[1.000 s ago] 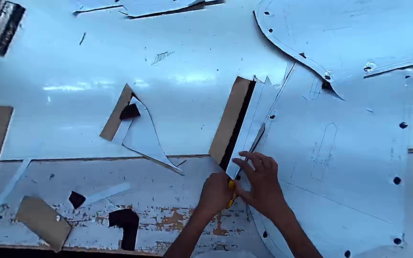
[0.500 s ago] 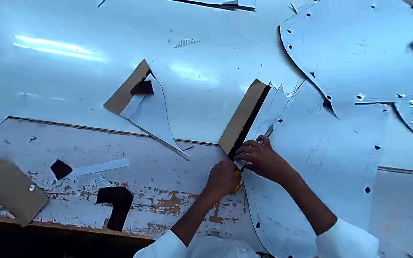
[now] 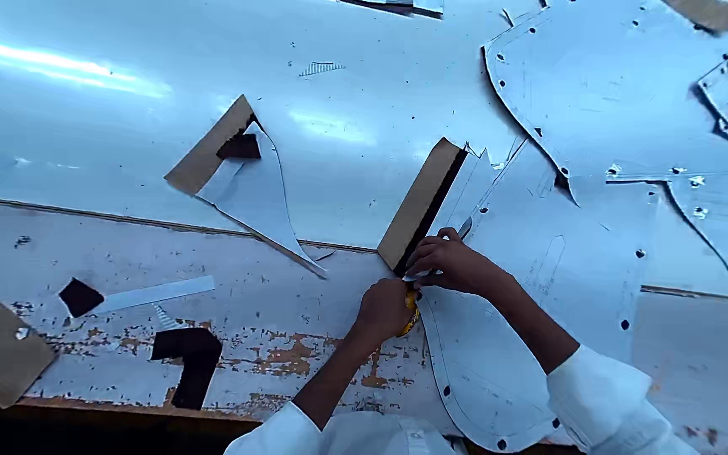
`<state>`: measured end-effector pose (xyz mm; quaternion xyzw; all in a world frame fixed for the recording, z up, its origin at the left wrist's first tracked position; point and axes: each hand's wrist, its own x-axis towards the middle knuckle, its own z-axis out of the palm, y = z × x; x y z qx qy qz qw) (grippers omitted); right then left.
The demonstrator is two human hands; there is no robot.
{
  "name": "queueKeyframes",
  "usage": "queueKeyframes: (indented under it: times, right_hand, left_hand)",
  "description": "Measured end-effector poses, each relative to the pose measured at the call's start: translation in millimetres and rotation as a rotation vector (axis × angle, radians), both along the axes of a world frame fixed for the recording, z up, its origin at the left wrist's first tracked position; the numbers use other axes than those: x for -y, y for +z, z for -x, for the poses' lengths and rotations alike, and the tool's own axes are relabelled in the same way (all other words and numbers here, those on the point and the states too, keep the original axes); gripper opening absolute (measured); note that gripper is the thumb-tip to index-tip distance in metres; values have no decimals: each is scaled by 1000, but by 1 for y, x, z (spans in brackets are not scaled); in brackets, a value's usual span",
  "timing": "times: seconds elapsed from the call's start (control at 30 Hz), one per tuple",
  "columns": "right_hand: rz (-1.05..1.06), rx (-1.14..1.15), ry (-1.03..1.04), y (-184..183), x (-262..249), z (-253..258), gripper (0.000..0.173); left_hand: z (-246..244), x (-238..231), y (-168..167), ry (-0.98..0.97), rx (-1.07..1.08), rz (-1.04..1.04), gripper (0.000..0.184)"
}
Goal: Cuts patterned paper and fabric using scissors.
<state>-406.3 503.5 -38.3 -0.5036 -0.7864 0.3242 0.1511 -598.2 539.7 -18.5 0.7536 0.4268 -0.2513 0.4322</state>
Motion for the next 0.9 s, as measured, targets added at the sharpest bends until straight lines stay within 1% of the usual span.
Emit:
queueKeyframes:
  times: [0.1, 0.2, 0.3, 0.43, 0.53, 0.63, 0.87, 0.9]
  right_hand:
    - [-52, 9, -17, 0, 0, 4, 11]
    - [-193, 10, -108, -5, 5, 9, 8]
    - [-307, -57, -311, -11, 11, 19, 10]
    - [-395, -120, -622, -7, 24, 40, 12]
    - [-488, -160, -757, -14, 31, 53, 13]
    - [-519, -196, -814, -17, 35, 58, 12]
    - [-532, -258, -801, -21, 37, 56, 14]
    - [-528, -263, -799, -22, 39, 54, 17]
  left_hand:
    - [-1, 0, 1, -1, -12, 0, 21]
    - [-1, 0, 1, -7, 1, -7, 20]
    - [0, 2, -2, -4, -12, 6, 20]
    - [-4, 3, 2, -25, -73, 16, 22]
    - [-10, 5, 4, -65, -115, -12, 24]
    - [-15, 5, 2, -65, -125, -37, 23]
    - [-24, 6, 2, -75, -140, -110, 22]
    - [-24, 7, 2, -69, -139, -122, 20]
